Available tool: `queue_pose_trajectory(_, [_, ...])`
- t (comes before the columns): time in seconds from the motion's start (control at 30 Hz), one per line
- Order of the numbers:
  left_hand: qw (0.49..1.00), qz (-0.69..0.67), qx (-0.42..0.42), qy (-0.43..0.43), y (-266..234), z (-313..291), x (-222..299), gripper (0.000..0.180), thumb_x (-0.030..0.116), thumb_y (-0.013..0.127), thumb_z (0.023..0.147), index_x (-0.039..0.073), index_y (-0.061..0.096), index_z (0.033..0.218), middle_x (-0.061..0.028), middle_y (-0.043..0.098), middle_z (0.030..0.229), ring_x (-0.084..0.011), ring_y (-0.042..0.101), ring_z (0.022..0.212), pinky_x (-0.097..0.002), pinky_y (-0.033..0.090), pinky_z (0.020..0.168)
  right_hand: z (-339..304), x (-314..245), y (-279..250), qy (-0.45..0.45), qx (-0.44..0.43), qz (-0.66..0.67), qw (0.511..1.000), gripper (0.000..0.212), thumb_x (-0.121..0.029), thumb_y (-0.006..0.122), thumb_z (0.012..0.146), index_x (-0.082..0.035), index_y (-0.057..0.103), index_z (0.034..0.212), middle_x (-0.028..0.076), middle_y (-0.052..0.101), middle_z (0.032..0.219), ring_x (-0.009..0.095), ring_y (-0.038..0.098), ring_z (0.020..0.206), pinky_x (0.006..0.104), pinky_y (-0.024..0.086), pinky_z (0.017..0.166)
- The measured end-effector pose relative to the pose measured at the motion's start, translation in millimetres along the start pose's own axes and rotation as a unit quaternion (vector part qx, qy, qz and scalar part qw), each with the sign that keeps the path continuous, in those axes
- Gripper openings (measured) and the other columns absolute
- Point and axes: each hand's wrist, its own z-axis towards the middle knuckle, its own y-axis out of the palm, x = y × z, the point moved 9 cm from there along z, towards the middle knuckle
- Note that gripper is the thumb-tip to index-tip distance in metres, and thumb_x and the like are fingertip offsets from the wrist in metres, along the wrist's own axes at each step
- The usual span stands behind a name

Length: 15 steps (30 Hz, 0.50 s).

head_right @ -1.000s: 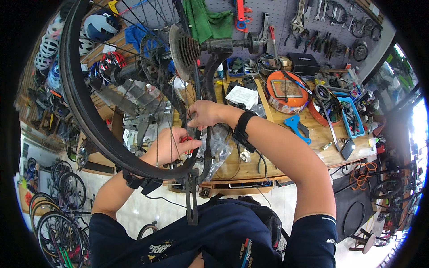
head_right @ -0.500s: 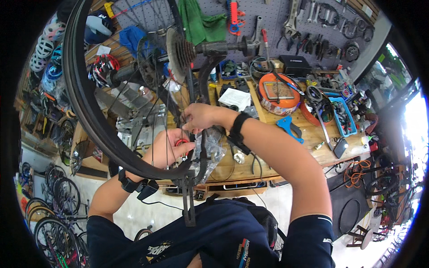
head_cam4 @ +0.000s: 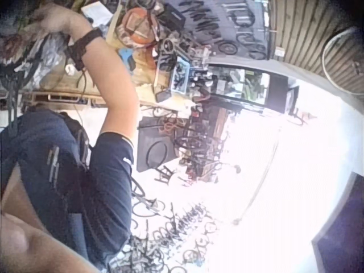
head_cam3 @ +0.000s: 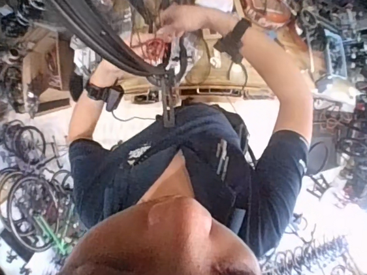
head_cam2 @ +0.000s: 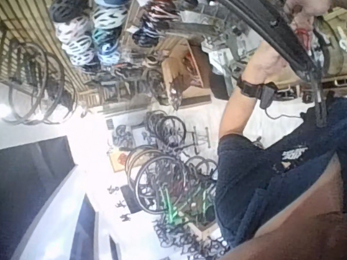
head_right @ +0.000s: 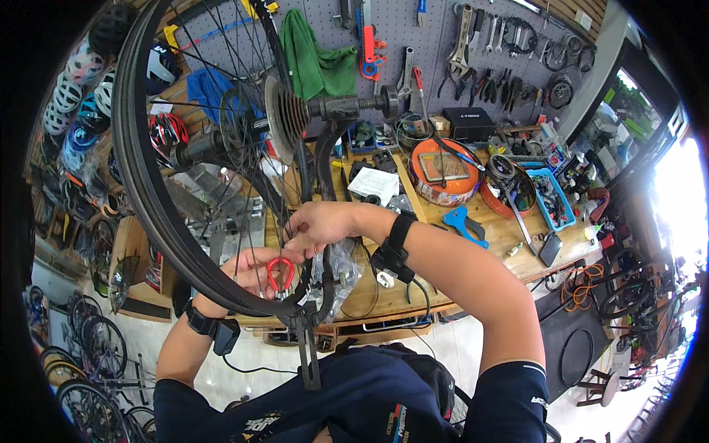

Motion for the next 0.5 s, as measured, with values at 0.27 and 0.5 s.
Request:
queue_pose_trajectory(0.27, [0.999, -0.025, 0.016, 0.043, 4, 3, 7, 0.078, 0.048, 0.07, 0.084, -0.006, 0.048, 0.135, -0.0194, 0.06, 0.123, -0.0143, 0.063, 0.097, -0.0244, 0.052, 0.079, -9, -12, 2, -0.068, 0.025, 0.006, 0.997, 0.039, -0.034, 0.064, 0.092, -0.002, 0.063, 0.114, 0.006, 0.066, 0.091, 0.014, 0.062, 0.079, 0.0283, 0.051, 0.07])
queue_pose_trajectory(0.5, [0.995, -0.043, 0.057, 0.065, 5, 6, 4, 0.069, 0.062, 0.069, 0.076, 0.004, 0.057, 0.111, -0.0099, 0.062, 0.104, -0.015, 0.062, 0.094, -0.0264, 0.053, 0.076, -10, -9, 5, -0.093, 0.015, 0.06, 0.994, 0.04, -0.036, 0.064, 0.093, -0.001, 0.062, 0.111, 0.006, 0.066, 0.088, 0.014, 0.064, 0.079, 0.028, 0.051, 0.069])
